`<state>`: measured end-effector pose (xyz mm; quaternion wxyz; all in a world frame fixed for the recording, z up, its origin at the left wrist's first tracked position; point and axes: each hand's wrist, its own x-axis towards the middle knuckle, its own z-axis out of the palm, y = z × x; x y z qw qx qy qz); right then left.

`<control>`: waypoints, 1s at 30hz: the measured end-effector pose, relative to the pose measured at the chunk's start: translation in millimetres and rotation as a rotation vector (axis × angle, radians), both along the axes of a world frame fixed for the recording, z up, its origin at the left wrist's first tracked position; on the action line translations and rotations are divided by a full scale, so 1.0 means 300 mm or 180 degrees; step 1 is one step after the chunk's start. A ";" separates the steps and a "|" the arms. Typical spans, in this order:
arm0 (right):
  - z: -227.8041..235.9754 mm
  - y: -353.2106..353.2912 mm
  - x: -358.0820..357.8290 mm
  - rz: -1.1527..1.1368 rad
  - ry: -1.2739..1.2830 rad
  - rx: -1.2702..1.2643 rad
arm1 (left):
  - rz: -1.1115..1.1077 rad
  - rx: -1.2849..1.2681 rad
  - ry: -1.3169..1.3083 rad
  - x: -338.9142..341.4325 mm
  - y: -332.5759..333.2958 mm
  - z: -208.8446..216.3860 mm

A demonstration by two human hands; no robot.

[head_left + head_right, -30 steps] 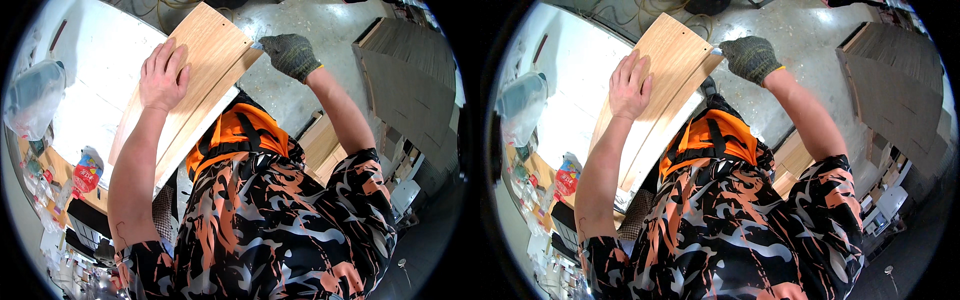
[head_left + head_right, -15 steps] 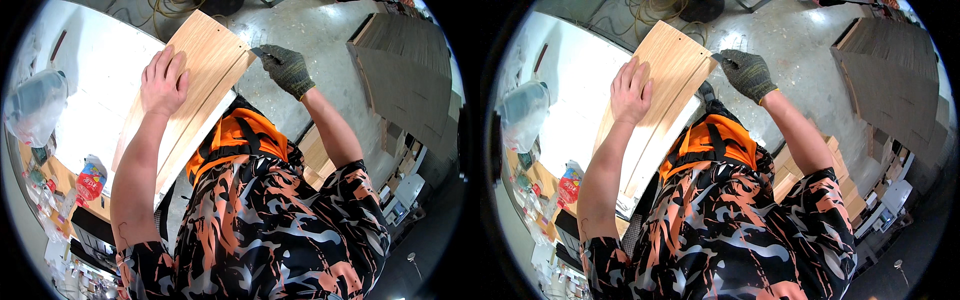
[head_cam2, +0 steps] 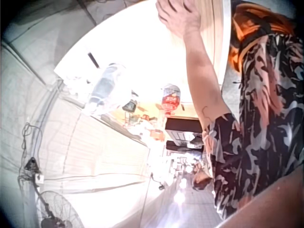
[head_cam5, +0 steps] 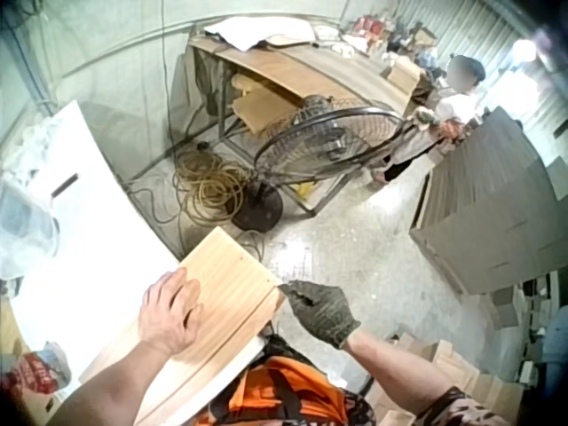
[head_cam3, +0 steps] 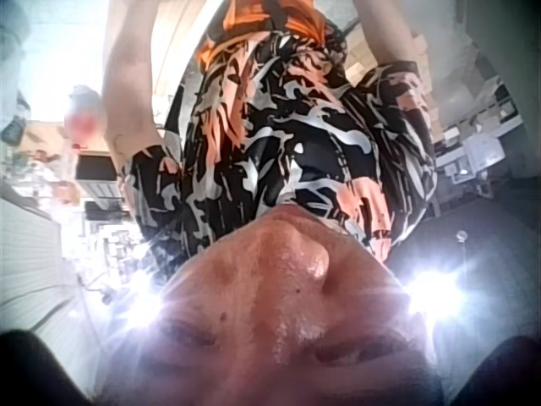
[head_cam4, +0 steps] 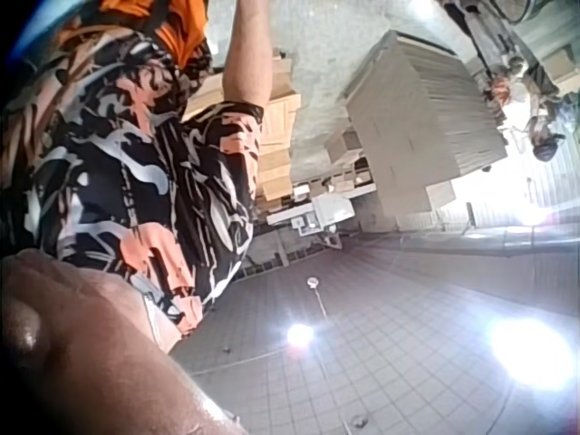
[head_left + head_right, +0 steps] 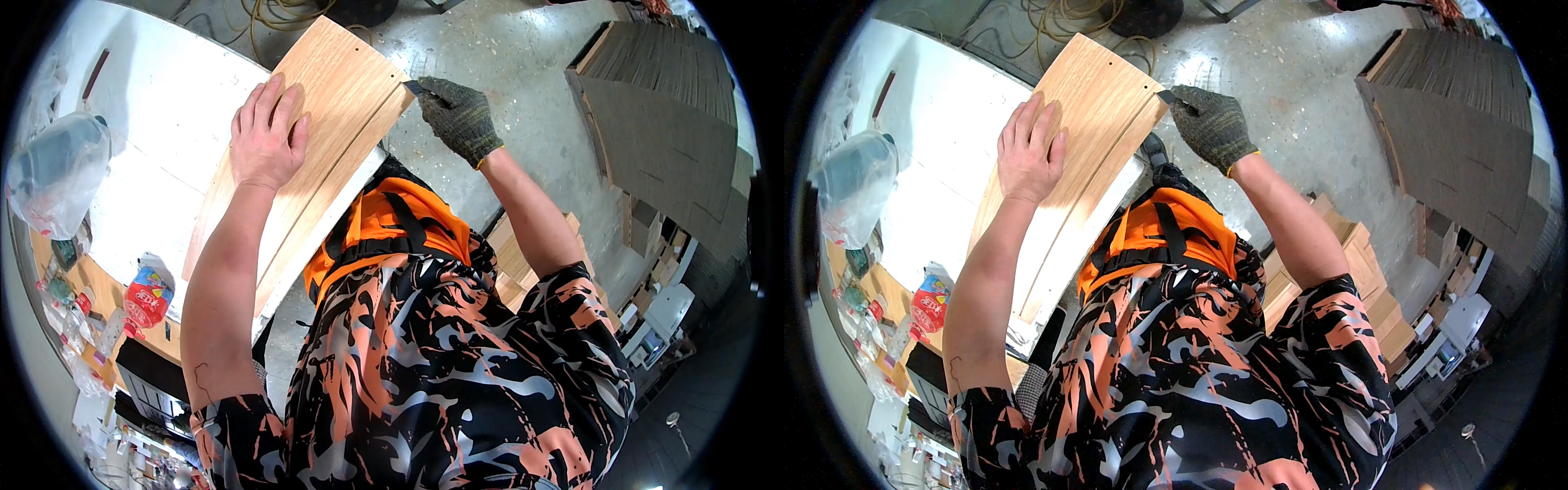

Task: The person uses a utility knife to scrape the edges of wooden boards on a table. They pick up individual boards from a stack, place them on the table, and run the blade along the laminate or veneer edges to clean and trim them.

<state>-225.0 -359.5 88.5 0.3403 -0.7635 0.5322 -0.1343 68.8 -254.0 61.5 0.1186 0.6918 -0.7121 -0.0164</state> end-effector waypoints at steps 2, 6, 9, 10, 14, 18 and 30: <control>-0.004 0.005 0.008 -0.0071 -0.0072 0.0028 | -0.0010 -0.0046 0.0033 -0.002 0.000 0.002; -0.009 0.026 0.032 -0.0465 -0.0251 0.0380 | -0.0029 -0.0078 0.0066 0.000 -0.003 0.003; 0.038 0.047 0.080 -0.1148 -0.0345 0.1180 | -0.0026 -0.0083 0.0040 -0.004 -0.005 0.002; 0.030 0.059 0.086 -0.0979 -0.0296 0.0940 | -0.0029 -0.0089 0.0035 -0.003 -0.004 -0.001; 0.020 0.110 0.116 -0.0731 -0.0245 0.0367 | -0.0061 -0.0099 0.0012 0.000 -0.004 -0.001; 0.006 0.140 0.115 -0.0813 -0.0363 0.0473 | -0.0059 -0.0143 0.0010 0.000 -0.004 -0.006; -0.003 0.072 0.077 -0.0891 -0.0144 -0.0134 | 0.0008 -0.0120 0.0098 -0.001 -0.004 -0.003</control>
